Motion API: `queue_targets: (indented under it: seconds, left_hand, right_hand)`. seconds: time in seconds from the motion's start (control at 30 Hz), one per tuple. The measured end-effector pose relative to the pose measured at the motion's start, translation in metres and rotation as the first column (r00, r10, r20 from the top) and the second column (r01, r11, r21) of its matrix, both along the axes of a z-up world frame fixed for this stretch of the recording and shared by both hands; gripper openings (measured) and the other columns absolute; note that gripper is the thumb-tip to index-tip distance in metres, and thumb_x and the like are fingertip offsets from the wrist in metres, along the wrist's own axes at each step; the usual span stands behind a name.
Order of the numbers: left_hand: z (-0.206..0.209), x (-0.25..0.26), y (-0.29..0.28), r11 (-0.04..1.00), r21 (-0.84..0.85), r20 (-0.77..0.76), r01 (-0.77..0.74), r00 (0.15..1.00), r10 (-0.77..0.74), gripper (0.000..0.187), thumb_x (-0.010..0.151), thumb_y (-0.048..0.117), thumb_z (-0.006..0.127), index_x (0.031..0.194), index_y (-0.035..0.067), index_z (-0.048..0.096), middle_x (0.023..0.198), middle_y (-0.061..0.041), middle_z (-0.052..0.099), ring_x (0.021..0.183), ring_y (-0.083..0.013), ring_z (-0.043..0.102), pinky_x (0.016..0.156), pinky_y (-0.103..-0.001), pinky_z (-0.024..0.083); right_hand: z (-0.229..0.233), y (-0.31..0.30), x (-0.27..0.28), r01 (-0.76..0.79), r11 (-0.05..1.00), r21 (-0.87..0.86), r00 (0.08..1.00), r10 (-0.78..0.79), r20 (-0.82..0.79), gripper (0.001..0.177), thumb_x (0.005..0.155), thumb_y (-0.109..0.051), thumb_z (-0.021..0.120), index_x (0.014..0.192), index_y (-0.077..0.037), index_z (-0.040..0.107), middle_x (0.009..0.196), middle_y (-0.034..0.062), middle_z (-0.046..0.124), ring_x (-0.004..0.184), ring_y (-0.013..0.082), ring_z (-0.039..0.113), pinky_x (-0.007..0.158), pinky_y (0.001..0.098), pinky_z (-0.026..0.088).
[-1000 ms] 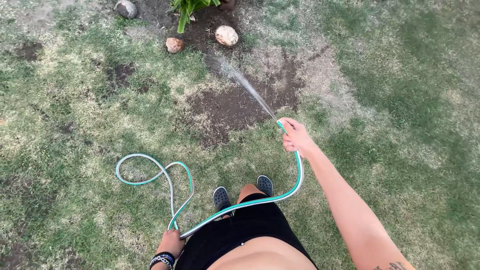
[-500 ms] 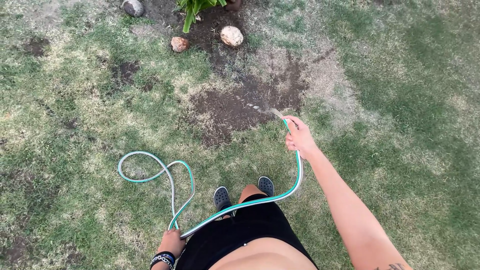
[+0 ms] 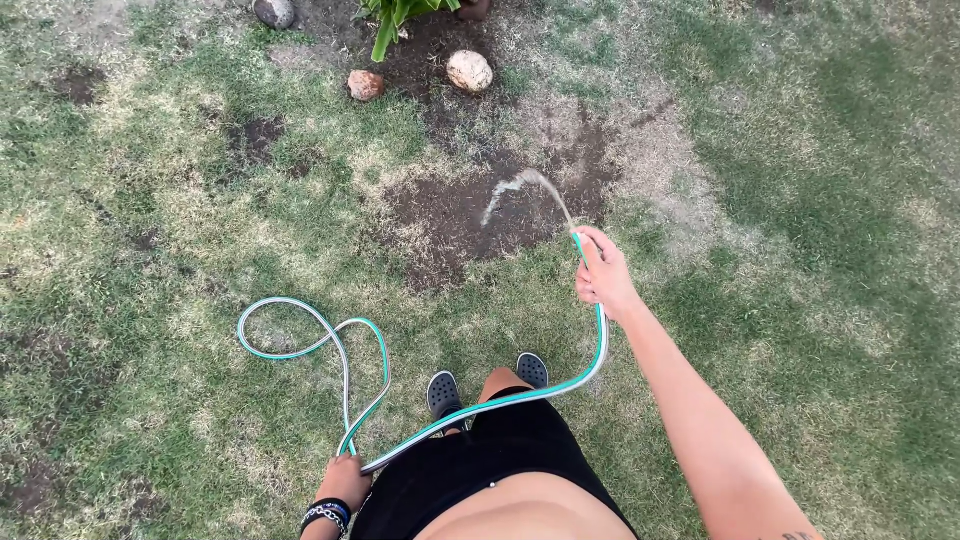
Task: Watering plants and grass in a garden using a garden hose
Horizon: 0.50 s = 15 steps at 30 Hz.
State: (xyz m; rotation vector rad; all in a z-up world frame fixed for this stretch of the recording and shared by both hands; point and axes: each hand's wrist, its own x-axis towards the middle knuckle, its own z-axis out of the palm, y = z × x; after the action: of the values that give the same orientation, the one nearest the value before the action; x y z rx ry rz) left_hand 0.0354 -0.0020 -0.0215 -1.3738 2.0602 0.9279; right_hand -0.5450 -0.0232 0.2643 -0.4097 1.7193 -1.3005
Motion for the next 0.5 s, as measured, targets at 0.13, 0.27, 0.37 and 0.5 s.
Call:
queue_targets:
  seconds: [0.13,0.27,0.37,0.5]
  left_hand:
    - [-0.002,0.002,0.002,1.000,-0.020,0.030,0.014,0.999,-0.013,0.028,0.096,0.031,0.071,0.117,0.014,0.079,0.130,-0.012,0.073,0.130,-0.0345,0.063,0.124,-0.048,0.050]
    - [0.003,0.001,0.003,1.000,0.016,0.044,-0.011,0.999,0.010,0.027,0.097,0.027,0.072,0.119,0.013,0.078,0.135,-0.012,0.072,0.137,-0.0329,0.060,0.127,-0.049,0.051]
    - [0.004,0.001,0.005,1.000,0.021,0.049,-0.007,0.999,0.006,0.027,0.098,0.028,0.075,0.120,0.013,0.079,0.137,-0.012,0.072,0.140,-0.0329,0.060,0.131,-0.049,0.047]
    - [0.005,0.002,0.007,0.999,0.028,0.037,-0.031,0.999,0.030,0.025,0.097,0.026,0.071,0.117,0.011,0.078,0.136,-0.012,0.072,0.140,-0.0340,0.058,0.126,-0.050,0.051]
  right_hand:
    - [0.012,0.008,0.009,-0.041,0.996,0.076,0.998,0.045,-0.051,0.031,0.128,-0.024,0.045,0.145,-0.023,0.071,0.055,-0.0035,0.043,0.039,0.0083,0.030,0.034,0.0222,0.022]
    - [-0.008,0.017,0.006,-0.111,0.969,0.220,0.994,0.110,0.013,0.031,0.125,-0.028,0.048,0.148,-0.020,0.067,0.056,-0.0059,0.032,0.044,0.0090,0.025,0.038,0.0242,0.021]
    - [-0.015,0.022,0.004,-0.083,0.944,0.318,0.996,0.070,0.052,0.028,0.124,-0.030,0.048,0.143,-0.019,0.065,0.061,-0.0037,0.028,0.047,0.0109,0.026,0.042,0.0261,0.020]
    - [-0.020,0.032,0.006,-0.053,0.950,0.307,0.997,0.034,0.068,0.021,0.124,-0.031,0.047,0.135,-0.020,0.062,0.062,-0.0020,0.023,0.049,0.0118,0.022,0.044,0.0275,0.016]
